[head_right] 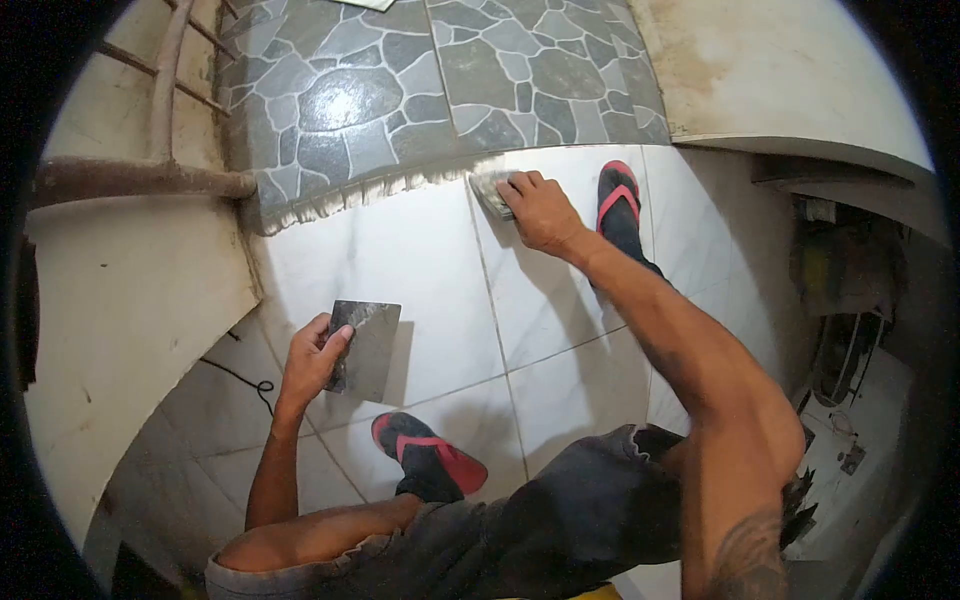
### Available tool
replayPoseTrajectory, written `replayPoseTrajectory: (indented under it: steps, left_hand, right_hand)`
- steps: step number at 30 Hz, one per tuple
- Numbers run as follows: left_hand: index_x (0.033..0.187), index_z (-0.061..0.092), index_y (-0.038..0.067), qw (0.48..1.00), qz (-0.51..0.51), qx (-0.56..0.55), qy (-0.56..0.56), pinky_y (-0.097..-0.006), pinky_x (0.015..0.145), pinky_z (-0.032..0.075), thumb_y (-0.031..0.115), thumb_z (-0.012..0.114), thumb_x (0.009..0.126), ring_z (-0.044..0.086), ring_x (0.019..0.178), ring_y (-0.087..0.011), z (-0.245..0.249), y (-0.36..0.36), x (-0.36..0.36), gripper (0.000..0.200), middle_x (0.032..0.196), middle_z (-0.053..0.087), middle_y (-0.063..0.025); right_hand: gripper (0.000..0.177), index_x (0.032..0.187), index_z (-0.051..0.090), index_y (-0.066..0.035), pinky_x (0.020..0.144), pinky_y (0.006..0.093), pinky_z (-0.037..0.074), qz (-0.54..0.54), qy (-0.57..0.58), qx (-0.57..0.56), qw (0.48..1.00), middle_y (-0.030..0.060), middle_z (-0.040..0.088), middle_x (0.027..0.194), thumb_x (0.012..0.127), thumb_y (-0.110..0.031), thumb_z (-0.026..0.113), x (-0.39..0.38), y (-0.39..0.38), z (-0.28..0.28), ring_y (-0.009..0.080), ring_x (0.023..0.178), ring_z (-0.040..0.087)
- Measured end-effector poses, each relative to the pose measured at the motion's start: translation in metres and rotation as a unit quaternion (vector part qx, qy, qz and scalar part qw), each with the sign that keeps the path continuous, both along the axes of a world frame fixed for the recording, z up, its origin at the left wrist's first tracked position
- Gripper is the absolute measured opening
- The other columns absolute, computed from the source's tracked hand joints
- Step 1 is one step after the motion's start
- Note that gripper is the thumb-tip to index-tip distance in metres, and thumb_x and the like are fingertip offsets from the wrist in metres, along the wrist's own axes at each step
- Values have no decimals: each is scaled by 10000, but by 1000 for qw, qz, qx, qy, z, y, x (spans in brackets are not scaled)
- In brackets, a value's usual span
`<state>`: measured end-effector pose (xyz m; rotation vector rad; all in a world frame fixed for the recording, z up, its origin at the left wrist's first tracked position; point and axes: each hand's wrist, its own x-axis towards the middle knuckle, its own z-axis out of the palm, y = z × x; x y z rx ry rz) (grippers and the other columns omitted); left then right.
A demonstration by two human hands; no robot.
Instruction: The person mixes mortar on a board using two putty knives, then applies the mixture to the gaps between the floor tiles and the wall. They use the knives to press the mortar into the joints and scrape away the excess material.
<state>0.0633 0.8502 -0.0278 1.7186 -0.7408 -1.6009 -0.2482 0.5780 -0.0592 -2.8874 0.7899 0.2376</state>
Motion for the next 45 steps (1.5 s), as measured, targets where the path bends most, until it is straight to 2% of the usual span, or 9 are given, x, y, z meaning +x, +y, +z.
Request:
replayPoseTrajectory:
  steps: [4, 6, 13, 17, 19, 28, 32, 38, 45]
  left_hand:
    - [765, 510, 22, 998, -50, -27, -35, -243, 523, 303, 194, 634, 940, 357, 616, -40, -14, -8, 0, 275, 645, 411, 51]
    - [764, 507, 23, 998, -45, -38, -19, -242, 526, 306, 192, 637, 937, 355, 620, -43, -9, -13, -2, 275, 652, 409, 47]
    - [812, 502, 3, 995, 55, 1, -87, -263, 550, 337, 166, 635, 933, 373, 642, -62, 6, 7, 12, 243, 681, 441, 29]
    - [861, 534, 4, 982, 119, 41, -138, -240, 579, 358, 144, 614, 939, 407, 657, -46, -12, 59, 13, 180, 729, 480, 25]
    - [874, 549, 5, 972, 175, 92, -128, -230, 592, 368, 138, 601, 944, 426, 668, -42, -1, 75, 4, 159, 744, 494, 29]
    - [901, 594, -8, 961, 144, 169, -163, -237, 587, 375, 129, 614, 924, 445, 658, -57, 71, 79, -52, 140, 705, 514, 22]
    - [837, 589, -26, 973, 43, 142, -175, -273, 564, 376, 142, 640, 898, 448, 615, -97, 120, 37, -49, 185, 654, 507, -32]
    - [816, 562, -23, 933, -216, -7, -286, -366, 551, 400, 181, 645, 892, 492, 537, -308, 145, -71, -57, 233, 633, 523, -171]
    - [874, 582, -3, 939, -286, -51, -186, -403, 590, 442, 203, 636, 908, 568, 594, -358, 125, -124, -101, 215, 677, 579, -223]
  right_hand:
    - [371, 1145, 612, 6, 797, 439, 547, -253, 133, 212, 935, 157, 648, 1051, 810, -150, 642, 15, -52, 92, 313, 972, 638]
    - [358, 1117, 605, 8, 810, 372, 556, -381, -33, 486, 786, 96, 655, 997, 885, -261, 656, -7, -85, 111, 233, 919, 649]
    - [182, 1029, 621, -38, 740, 419, 565, -473, -222, 599, 607, 42, 630, 961, 937, -194, 607, -34, -98, 122, 167, 893, 629]
    - [351, 1031, 600, 45, 715, 343, 510, -305, -29, 250, 918, 155, 632, 844, 877, -263, 667, -27, -88, 83, 262, 825, 635]
    - [428, 1184, 568, 3, 768, 385, 500, -152, -94, 86, 980, 211, 591, 1021, 796, -144, 671, -20, -66, 59, 348, 923, 596]
    - [602, 1303, 493, 38, 771, 409, 446, 99, -26, -136, 985, 184, 505, 1096, 728, -48, 648, -17, -35, -36, 338, 988, 513]
    - [548, 1310, 480, 75, 742, 391, 450, 93, -77, -6, 993, 180, 524, 1077, 788, -52, 588, -30, -52, 1, 318, 964, 516]
    - [530, 1293, 489, 69, 697, 379, 457, 109, -28, -128, 985, 163, 536, 1056, 794, -83, 581, -59, -53, -47, 307, 963, 519]
    - [540, 1282, 503, 47, 766, 399, 486, 34, -75, -112, 990, 178, 522, 1101, 754, -17, 598, -67, -64, -34, 336, 986, 528]
